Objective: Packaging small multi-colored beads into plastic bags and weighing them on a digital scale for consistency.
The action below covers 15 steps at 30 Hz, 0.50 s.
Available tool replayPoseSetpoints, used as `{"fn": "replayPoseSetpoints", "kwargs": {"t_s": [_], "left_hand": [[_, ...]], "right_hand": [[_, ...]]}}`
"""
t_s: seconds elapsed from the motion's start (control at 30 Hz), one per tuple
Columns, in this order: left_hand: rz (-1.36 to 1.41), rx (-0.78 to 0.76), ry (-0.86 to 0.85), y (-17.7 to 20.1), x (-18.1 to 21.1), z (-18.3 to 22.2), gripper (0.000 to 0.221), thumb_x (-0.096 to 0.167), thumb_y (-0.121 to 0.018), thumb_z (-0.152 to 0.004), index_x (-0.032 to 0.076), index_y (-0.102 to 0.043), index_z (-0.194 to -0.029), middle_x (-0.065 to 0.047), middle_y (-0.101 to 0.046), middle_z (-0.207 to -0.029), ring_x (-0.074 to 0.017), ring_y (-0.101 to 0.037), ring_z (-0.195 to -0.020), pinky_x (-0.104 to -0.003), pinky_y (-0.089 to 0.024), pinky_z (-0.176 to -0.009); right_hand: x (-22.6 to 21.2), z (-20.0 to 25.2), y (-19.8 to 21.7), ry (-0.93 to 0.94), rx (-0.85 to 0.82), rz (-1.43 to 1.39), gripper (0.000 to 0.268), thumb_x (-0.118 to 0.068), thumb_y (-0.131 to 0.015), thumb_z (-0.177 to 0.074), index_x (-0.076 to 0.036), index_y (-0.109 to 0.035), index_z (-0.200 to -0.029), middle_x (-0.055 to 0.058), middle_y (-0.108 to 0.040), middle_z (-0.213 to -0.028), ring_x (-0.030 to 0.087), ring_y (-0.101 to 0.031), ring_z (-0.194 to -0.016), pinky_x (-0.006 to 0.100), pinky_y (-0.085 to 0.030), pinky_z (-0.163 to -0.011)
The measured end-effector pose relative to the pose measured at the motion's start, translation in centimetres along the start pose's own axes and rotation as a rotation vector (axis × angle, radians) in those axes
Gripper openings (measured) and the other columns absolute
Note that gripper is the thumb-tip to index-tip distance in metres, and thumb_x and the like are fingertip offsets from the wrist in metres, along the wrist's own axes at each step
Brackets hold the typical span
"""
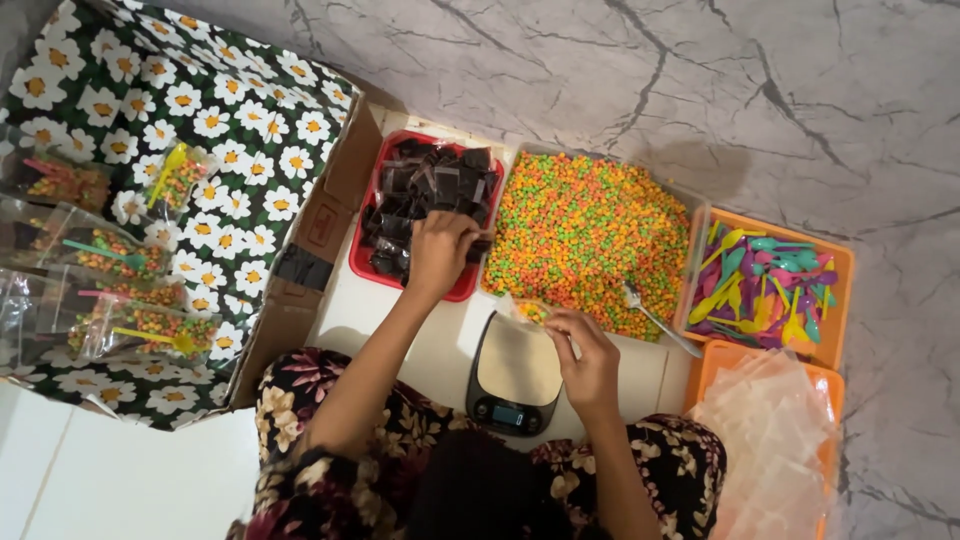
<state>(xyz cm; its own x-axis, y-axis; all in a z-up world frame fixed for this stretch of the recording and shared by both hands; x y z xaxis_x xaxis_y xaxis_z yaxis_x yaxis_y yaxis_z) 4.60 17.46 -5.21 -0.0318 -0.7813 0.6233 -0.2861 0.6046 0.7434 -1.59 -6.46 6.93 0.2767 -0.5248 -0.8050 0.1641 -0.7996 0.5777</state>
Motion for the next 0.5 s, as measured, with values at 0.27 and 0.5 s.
{"fn": "replayPoseSetpoints", "kwargs": {"t_s": [0.27, 0.5], "left_hand": [[0.522, -0.068, -0.067, 7.5, 10.6, 1.9, 0.006, 0.022, -0.074, -0.092, 0.02, -0.076, -0.098, 0.0, -0.076, -0.09, -0.0261, -0.069, -0.099, -0.039, -0.05, -0.088], [0.643, -0.161, -0.113, 10.5, 16.4, 4.4, 0.007, 0.02, -0.074, -0.092, 0.018, -0.075, -0.099, -0.005, -0.077, -0.087, -0.0314, -0.071, -0.096, -0.041, -0.051, -0.088]], "right_hand": [[-1.0, 0.0, 1.6, 0.035, 0.036, -0.004, 0.012, 0.003, -0.072, -0.092, -0.006, -0.076, -0.097, 0.012, -0.076, -0.1, 0.034, -0.074, -0.102, 0.046, -0.062, -0.081], [-1.9, 2.1, 3.6, 0.037, 0.097, -0.078, 0.012, 0.003, -0.073, -0.091, -0.007, -0.078, -0.097, 0.011, -0.078, -0.095, 0.032, -0.075, -0.099, 0.043, -0.061, -0.083]]}}
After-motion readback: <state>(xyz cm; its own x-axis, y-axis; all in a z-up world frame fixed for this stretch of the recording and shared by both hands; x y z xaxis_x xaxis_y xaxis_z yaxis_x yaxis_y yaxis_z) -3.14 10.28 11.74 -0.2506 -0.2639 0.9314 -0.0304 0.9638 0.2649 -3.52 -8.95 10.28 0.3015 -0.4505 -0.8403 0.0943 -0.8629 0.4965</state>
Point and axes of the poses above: each hand's wrist, its own z-axis away from the middle knuckle, its own y-axis out of the back of the hand, x = y × z, the point moved 5 cm from there along -z, towards the middle knuckle
